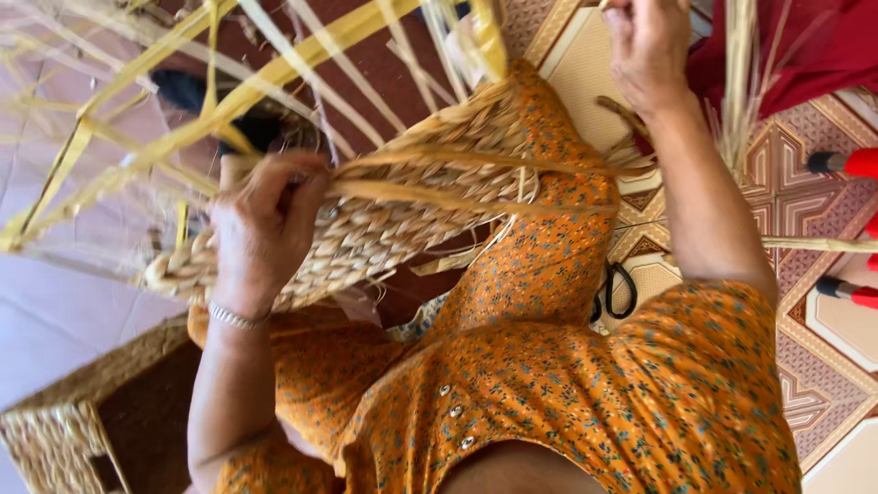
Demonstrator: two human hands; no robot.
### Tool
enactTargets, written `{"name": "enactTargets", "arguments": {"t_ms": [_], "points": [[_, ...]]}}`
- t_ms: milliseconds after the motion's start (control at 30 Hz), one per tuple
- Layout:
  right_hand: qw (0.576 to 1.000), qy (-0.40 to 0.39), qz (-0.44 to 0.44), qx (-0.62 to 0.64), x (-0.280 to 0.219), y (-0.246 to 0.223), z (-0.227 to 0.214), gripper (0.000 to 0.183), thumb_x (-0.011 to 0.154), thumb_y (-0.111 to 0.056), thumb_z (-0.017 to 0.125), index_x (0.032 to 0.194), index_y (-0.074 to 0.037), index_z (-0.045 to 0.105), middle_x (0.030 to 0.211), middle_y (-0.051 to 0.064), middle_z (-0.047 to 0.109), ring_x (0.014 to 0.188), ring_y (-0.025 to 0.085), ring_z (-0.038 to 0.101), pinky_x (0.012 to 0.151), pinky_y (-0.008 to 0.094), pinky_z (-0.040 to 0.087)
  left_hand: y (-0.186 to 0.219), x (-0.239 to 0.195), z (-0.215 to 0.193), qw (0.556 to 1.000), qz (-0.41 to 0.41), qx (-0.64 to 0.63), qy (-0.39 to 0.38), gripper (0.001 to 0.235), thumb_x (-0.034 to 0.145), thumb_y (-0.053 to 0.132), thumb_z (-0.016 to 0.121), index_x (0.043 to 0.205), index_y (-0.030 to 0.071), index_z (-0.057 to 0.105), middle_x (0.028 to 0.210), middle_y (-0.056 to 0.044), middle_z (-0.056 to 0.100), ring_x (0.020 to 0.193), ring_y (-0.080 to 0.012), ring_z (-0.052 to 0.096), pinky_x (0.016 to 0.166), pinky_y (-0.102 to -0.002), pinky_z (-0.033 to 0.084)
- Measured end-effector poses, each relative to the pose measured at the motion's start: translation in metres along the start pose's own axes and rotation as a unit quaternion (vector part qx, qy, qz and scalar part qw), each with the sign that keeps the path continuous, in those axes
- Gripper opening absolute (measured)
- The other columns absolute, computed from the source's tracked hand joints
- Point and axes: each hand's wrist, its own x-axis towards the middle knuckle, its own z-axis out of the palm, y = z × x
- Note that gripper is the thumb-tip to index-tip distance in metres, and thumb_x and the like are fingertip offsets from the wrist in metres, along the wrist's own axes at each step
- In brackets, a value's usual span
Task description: The person weaves a basket by hand, interlacing dried palm leaves through a vertical frame. They repeatedly pull and tighten the weave, occasionally adjusting the basket's position to continue the pattern.
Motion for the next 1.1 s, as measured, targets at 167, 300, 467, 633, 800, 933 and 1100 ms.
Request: {"name": "enactTargets", "arguments": {"t_ms": [167, 300, 467, 633, 800, 933, 1100], "points": [[0.977, -0.007, 0.008, 0.212, 0.044, -0.169, -0.057, 0.007, 0.114, 0.004, 0.060, 0.114, 0.003, 0.053, 0.100, 0.014, 0.058, 0.076, 0.018, 0.053, 0.069, 0.031, 0.046, -0.009, -0.013, 0.009, 0.995, 0.034, -0.039, 0.089, 0.015, 0.100, -0.004, 0.074, 0.105, 0.004, 0.063, 0.102, -0.009, 0.071, 0.087, -0.0246, 0.067, 0.074, -0.036, 0.054], [0.966, -0.072, -0.096, 0.231, 0.068, -0.261, -0.048, 0.008, 0.104, 0.004, 0.068, 0.106, 0.002, 0.060, 0.101, 0.015, 0.060, 0.087, 0.023, 0.061, 0.072, 0.031, 0.052, -0.021, -0.034, 0.029, 0.987, 0.041, -0.070, 0.138, 0.018, 0.102, 0.000, 0.076, 0.113, 0.004, 0.062, 0.106, -0.008, 0.071, 0.090, -0.0197, 0.073, 0.072, -0.032, 0.061], [0.967, -0.077, -0.131, 0.205, 0.073, -0.300, -0.001, 0.016, 0.106, 0.000, 0.079, 0.102, 0.001, 0.064, 0.097, 0.008, 0.064, 0.086, 0.018, 0.064, 0.072, 0.032, 0.054, -0.032, -0.045, 0.047, 0.983, 0.093, -0.005, 0.158, 0.016, 0.101, -0.002, 0.073, 0.109, 0.003, 0.059, 0.119, -0.010, 0.064, 0.097, -0.0199, 0.071, 0.077, -0.031, 0.063], [0.980, -0.048, -0.183, 0.068, 0.076, -0.301, 0.034, 0.017, 0.099, -0.006, 0.081, 0.099, -0.002, 0.065, 0.093, 0.007, 0.056, 0.086, 0.020, 0.059, 0.067, 0.032, 0.052, -0.031, -0.052, 0.045, 0.977, 0.142, 0.019, 0.158, 0.020, 0.100, -0.004, 0.072, 0.106, 0.002, 0.055, 0.133, -0.016, 0.057, 0.103, -0.0207, 0.070, 0.085, -0.030, 0.063], [0.978, -0.007, -0.209, -0.020, 0.074, -0.300, 0.045, 0.018, 0.098, -0.006, 0.081, 0.095, -0.004, 0.063, 0.090, 0.005, 0.050, 0.085, 0.020, 0.054, 0.061, 0.032, 0.045, -0.025, -0.047, 0.039, 0.980, 0.124, 0.010, 0.155, 0.023, 0.099, 0.001, 0.068, 0.111, 0.004, 0.049, 0.130, -0.017, 0.061, 0.099, -0.0281, 0.068, 0.083, -0.037, 0.058], [0.973, -0.002, -0.228, -0.039, 0.073, -0.298, 0.035, 0.013, 0.098, -0.008, 0.079, 0.099, -0.006, 0.067, 0.098, 0.003, 0.055, 0.094, 0.021, 0.052, 0.074, 0.040, 0.044, -0.026, -0.027, 0.038, 0.989, 0.009, -0.058, 0.134, 0.022, 0.104, 0.001, 0.071, 0.114, 0.007, 0.052, 0.096, -0.009, 0.068, 0.082, -0.0276, 0.071, 0.069, -0.038, 0.055], [0.969, 0.023, -0.235, -0.077, 0.055, -0.280, 0.005, 0.019, 0.093, -0.020, 0.084, 0.098, -0.007, 0.072, 0.092, 0.004, 0.060, 0.090, 0.021, 0.051, 0.074, 0.040, 0.043, -0.024, -0.014, 0.047, 0.981, -0.033, -0.070, 0.176, 0.055, 0.092, 0.002, 0.068, 0.136, -0.003, 0.036, 0.081, -0.009, 0.067, 0.064, -0.0273, 0.069, 0.055, -0.039, 0.053]]}}
